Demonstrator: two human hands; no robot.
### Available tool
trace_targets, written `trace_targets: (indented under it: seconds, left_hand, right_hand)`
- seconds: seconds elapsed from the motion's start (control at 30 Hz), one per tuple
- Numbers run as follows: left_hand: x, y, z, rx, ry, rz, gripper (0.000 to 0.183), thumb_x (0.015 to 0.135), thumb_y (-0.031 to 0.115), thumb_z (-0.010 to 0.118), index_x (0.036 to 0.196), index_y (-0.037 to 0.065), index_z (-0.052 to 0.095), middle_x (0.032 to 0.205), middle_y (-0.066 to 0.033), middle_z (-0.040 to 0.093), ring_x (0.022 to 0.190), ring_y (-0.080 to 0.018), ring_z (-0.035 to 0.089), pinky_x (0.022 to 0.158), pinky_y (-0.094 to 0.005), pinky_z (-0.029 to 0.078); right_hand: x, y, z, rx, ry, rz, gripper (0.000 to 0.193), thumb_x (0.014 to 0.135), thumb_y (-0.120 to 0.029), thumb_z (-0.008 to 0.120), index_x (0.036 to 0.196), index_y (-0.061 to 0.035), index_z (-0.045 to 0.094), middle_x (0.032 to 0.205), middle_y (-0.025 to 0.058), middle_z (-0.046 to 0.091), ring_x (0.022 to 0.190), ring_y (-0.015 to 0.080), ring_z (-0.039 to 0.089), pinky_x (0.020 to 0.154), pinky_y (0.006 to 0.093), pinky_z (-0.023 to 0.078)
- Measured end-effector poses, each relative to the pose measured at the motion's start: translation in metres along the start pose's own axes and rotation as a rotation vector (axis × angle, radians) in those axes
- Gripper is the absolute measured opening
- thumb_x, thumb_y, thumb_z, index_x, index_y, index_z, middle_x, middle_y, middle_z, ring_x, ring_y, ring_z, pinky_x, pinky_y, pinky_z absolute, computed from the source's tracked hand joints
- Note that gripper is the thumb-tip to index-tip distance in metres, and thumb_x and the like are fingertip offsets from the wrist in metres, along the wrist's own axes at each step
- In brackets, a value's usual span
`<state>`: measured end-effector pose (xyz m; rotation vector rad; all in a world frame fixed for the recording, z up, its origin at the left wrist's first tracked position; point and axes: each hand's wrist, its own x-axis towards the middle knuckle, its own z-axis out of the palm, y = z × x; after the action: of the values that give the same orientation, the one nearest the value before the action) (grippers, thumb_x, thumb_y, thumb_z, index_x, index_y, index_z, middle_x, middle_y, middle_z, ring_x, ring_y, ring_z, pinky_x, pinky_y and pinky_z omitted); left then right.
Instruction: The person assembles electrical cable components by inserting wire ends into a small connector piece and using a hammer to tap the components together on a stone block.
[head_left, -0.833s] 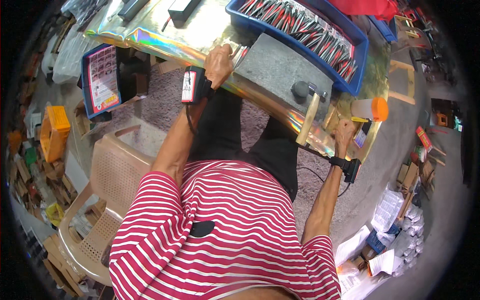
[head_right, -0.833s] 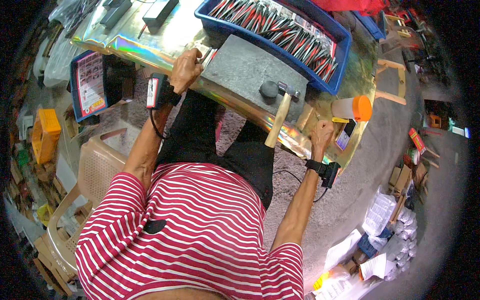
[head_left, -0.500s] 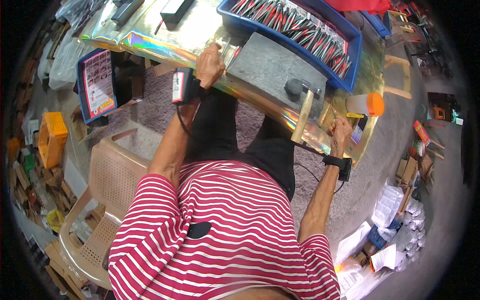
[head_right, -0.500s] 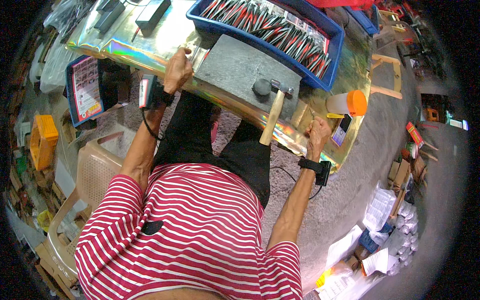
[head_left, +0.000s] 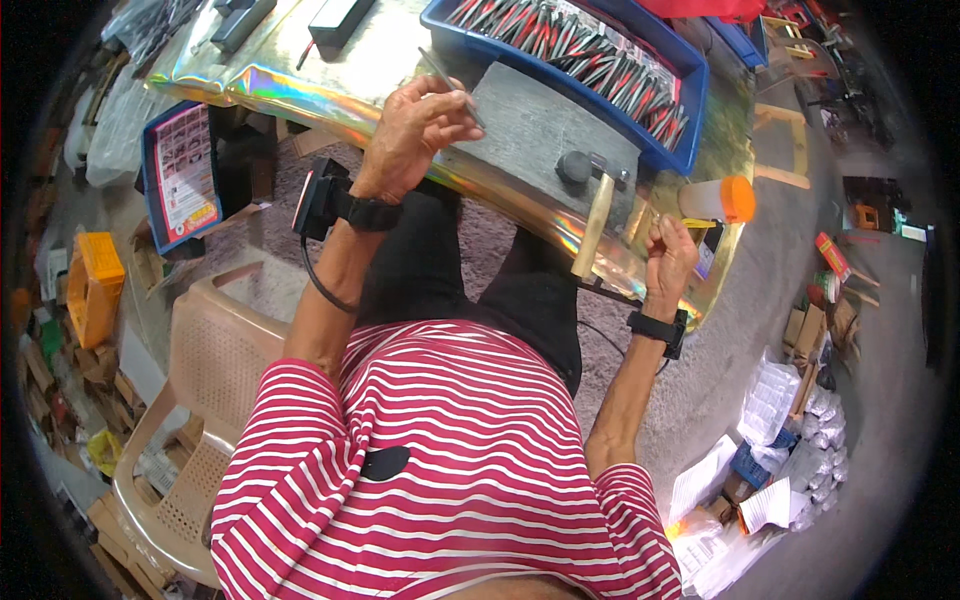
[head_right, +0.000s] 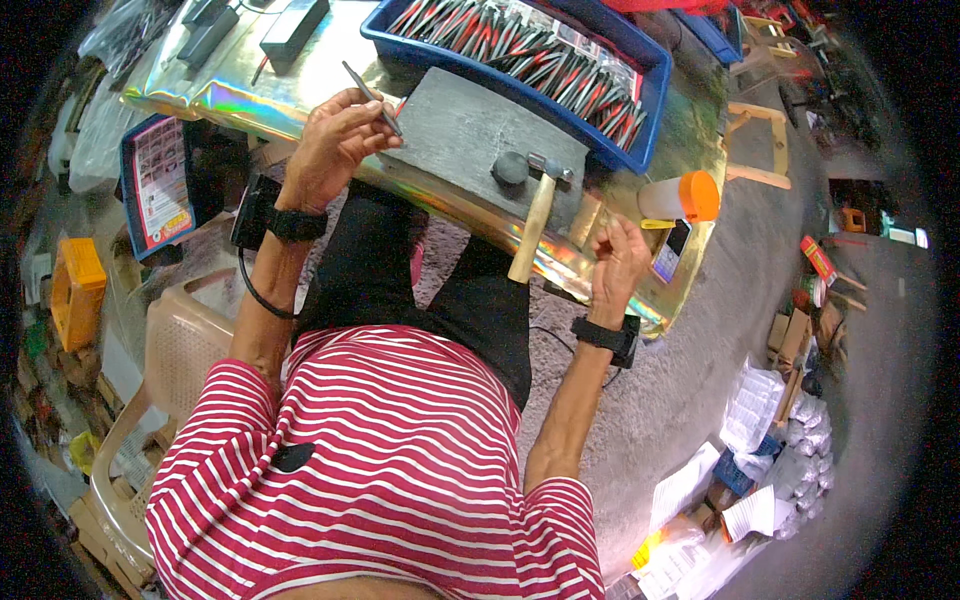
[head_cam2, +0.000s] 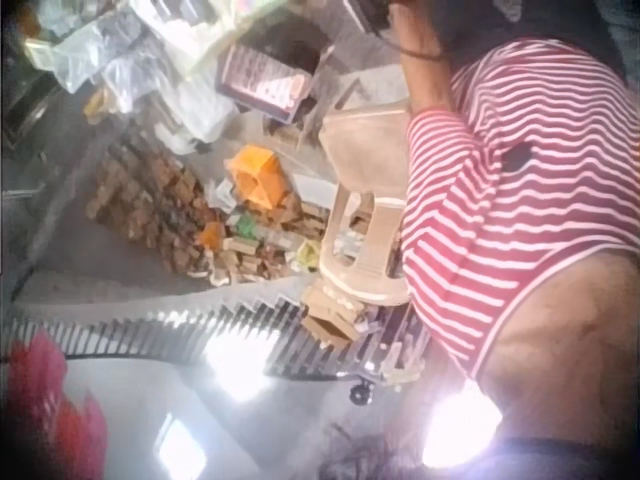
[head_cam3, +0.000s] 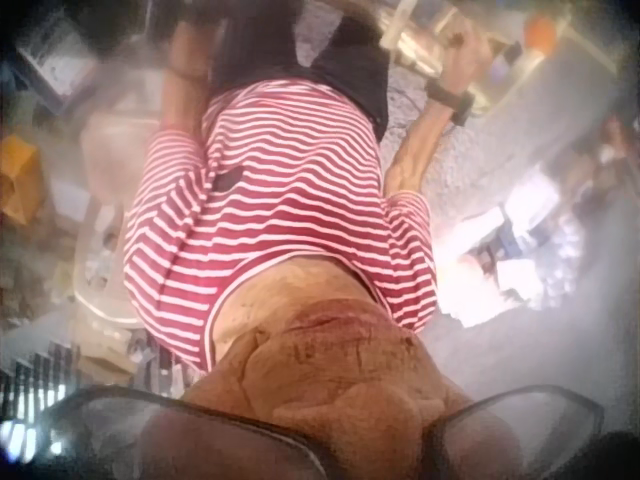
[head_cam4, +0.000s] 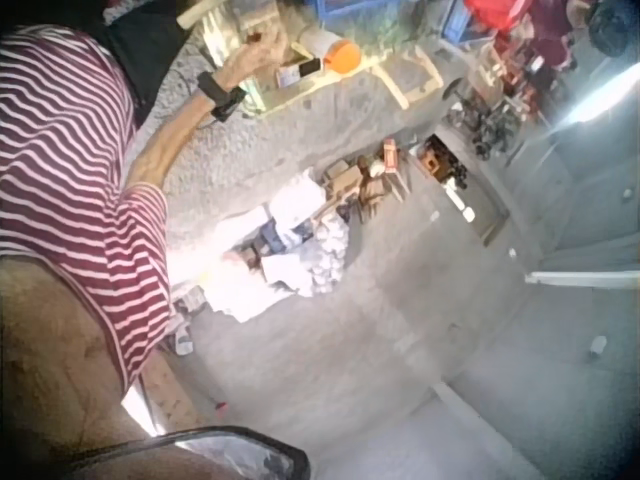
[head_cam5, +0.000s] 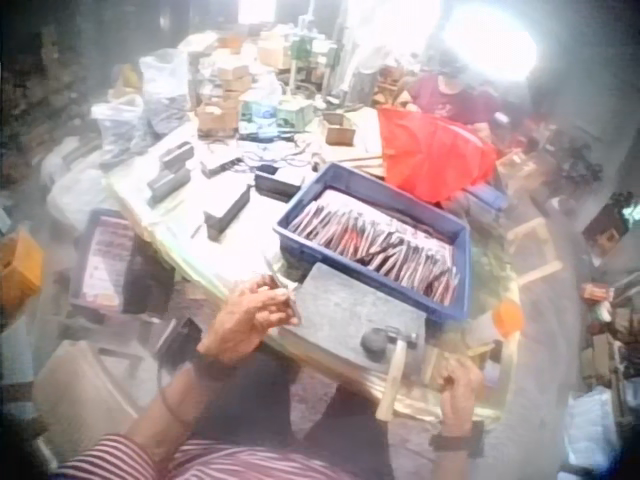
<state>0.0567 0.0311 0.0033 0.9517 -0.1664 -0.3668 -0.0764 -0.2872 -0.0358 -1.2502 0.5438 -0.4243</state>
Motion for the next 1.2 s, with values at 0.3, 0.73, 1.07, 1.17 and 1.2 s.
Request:
trace_targets:
  seconds: [0.3, 0.73, 1.07, 1.17, 1.2]
  left_hand:
    - [-0.015, -0.026, 0.063, -0.298, -0.231, -0.229, 0.018, 0.082, 0.012, 0.052, 0.095, 0.002, 0.046, 0.088, -0.0132, 0.055, 0.078, -0.0185, 0.057, 0.072, -0.0292, 0.052]
    - [-0.03, -0.035, 0.08, -0.518, -0.239, -0.348, 0.015, 0.082, 0.007, 0.05, 0.095, 0.0, 0.048, 0.096, -0.0159, 0.055, 0.085, -0.0207, 0.058, 0.074, -0.0261, 0.05]
    - [-0.036, -0.039, 0.08, -0.597, -0.18, -0.393, 0.015, 0.082, 0.004, 0.048, 0.097, -0.001, 0.045, 0.098, -0.0164, 0.053, 0.09, -0.0209, 0.055, 0.081, -0.0256, 0.048]
    - [-0.038, -0.043, 0.082, -0.599, -0.174, -0.359, 0.015, 0.083, 0.005, 0.048, 0.097, 0.0, 0.044, 0.098, -0.0156, 0.053, 0.089, -0.0208, 0.056, 0.08, -0.0245, 0.048]
    - [-0.039, -0.043, 0.083, -0.599, -0.175, -0.359, 0.015, 0.083, 0.005, 0.048, 0.097, 0.0, 0.044, 0.098, -0.0156, 0.053, 0.089, -0.0208, 0.056, 0.08, -0.0245, 0.048]
  right_hand:
    - [-0.055, -0.036, 0.094, 0.001, -0.249, -0.146, 0.012, 0.081, -0.009, 0.054, 0.089, 0.0003, 0.051, 0.072, 0.0042, 0.054, 0.056, 0.0064, 0.048, 0.047, 0.0181, 0.042]
    - [-0.087, -0.039, 0.124, -0.019, -0.229, -0.258, 0.011, 0.082, -0.007, 0.053, 0.087, 0.002, 0.05, 0.069, 0.0025, 0.051, 0.053, 0.0044, 0.044, 0.047, 0.0165, 0.036]
    - [-0.093, -0.032, 0.129, -0.191, -0.092, -0.413, 0.009, 0.082, -0.009, 0.053, 0.083, 0.0002, 0.051, 0.064, 0.0005, 0.049, 0.049, 0.0039, 0.042, 0.043, 0.0163, 0.034]
    - [-0.096, -0.03, 0.131, -0.222, -0.03, -0.419, 0.009, 0.082, -0.008, 0.053, 0.083, 0.0009, 0.05, 0.064, 0.0017, 0.05, 0.05, 0.0043, 0.042, 0.044, 0.0162, 0.034]
    - [-0.096, -0.029, 0.131, -0.236, 0.0, -0.429, 0.009, 0.082, -0.008, 0.053, 0.083, 0.0007, 0.05, 0.065, 0.002, 0.05, 0.051, 0.0044, 0.043, 0.045, 0.0163, 0.034]
